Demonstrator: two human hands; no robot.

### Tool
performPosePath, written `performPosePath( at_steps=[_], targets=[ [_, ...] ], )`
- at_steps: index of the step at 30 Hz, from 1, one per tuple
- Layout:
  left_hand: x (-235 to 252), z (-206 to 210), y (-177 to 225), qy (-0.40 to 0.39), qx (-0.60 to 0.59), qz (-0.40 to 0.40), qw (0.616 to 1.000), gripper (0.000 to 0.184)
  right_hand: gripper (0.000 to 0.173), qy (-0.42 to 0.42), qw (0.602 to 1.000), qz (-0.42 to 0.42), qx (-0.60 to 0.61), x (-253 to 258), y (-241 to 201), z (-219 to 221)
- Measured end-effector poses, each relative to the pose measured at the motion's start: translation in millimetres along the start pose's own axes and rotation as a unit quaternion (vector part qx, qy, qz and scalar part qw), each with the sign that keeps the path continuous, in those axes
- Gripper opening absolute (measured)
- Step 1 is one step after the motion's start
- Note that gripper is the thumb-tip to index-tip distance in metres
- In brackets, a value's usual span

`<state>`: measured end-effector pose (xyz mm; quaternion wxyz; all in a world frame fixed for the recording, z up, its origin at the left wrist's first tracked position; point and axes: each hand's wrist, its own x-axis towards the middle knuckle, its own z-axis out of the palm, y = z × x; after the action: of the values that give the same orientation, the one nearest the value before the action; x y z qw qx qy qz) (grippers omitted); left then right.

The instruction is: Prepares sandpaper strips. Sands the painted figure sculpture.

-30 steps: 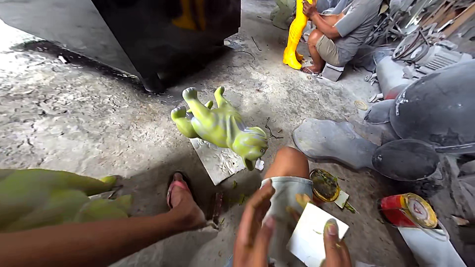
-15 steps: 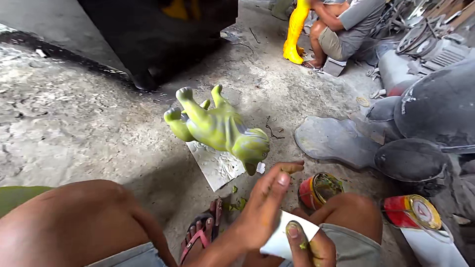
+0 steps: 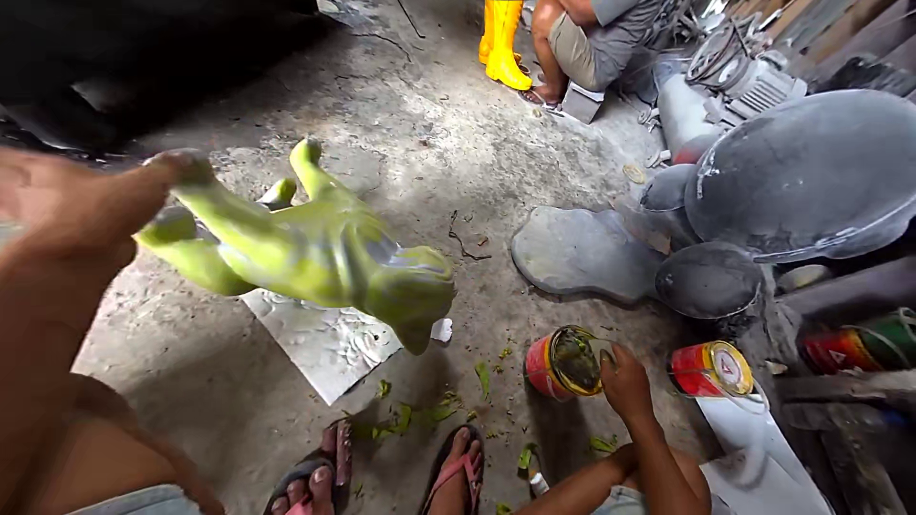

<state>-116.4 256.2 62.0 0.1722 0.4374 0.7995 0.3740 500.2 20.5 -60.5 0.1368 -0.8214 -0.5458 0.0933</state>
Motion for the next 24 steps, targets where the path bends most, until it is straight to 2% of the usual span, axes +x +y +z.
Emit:
performPosePath(
  at_steps=[1, 2, 3, 6, 8, 10, 12, 15, 18, 21, 24],
  targets=[
    [-12.6, -7.7, 17.7, -0.019, -0.061, -0.117, 0.991, 0.101, 0.033, 0.001, 1.000, -0.017, -0.016, -0.1, 2.1, 7.9],
    [-17.0, -7.0, 23.6, -0.018, -0.116, -0.195, 0.974, 0.093, 0.032, 0.009, 0.999, -0.033, -0.026, -0.8, 4.8, 15.3],
    [-13.6, 1.1, 14.3, -0.017, -0.154, -0.221, 0.963, 0.092, 0.033, 0.023, 0.998, -0.045, -0.035, -0.7, 7.8, 21.4],
    [31.2, 42.2, -65.2, -0.063, -0.190, -0.167, 0.965, 0.104, 0.036, 0.056, 0.995, -0.065, -0.049, 3.9, 10.7, 30.3],
    [53.4, 68.8, -91.0, -0.062, -0.221, -0.170, 0.958, 0.077, 0.037, 0.066, 0.994, -0.068, -0.053, 3.6, 11.1, 34.2],
    [70.1, 83.6, -106.2, -0.094, -0.270, -0.159, 0.945, 0.075, 0.037, 0.069, 0.994, -0.071, -0.052, 2.5, 13.2, 37.4],
    [75.8, 97.2, -109.9, -0.085, -0.296, -0.139, 0.941, 0.086, 0.037, 0.067, 0.994, -0.075, -0.046, -0.1, 15.1, 39.6],
    [62.2, 105.7, -96.4, -0.047, -0.280, -0.069, 0.956, 0.095, 0.040, 0.051, 0.993, -0.086, -0.057, -3.5, 15.9, 41.1],
    [51.4, 97.6, -82.4, -0.039, -0.221, -0.004, 0.975, 0.084, 0.041, 0.024, 0.991, -0.102, -0.089, -6.3, 16.0, 45.1],
    [56.7, 99.5, -82.4, -0.045, -0.212, 0.029, 0.976, 0.072, 0.038, 0.008, 0.985, -0.119, -0.127, -9.4, 14.5, 42.9],
    [48.8, 97.3, -67.4, -0.044, -0.202, 0.000, 0.978, 0.079, 0.034, -0.009, 0.979, -0.134, -0.155, -5.8, 8.5, 34.5]
  ],
)
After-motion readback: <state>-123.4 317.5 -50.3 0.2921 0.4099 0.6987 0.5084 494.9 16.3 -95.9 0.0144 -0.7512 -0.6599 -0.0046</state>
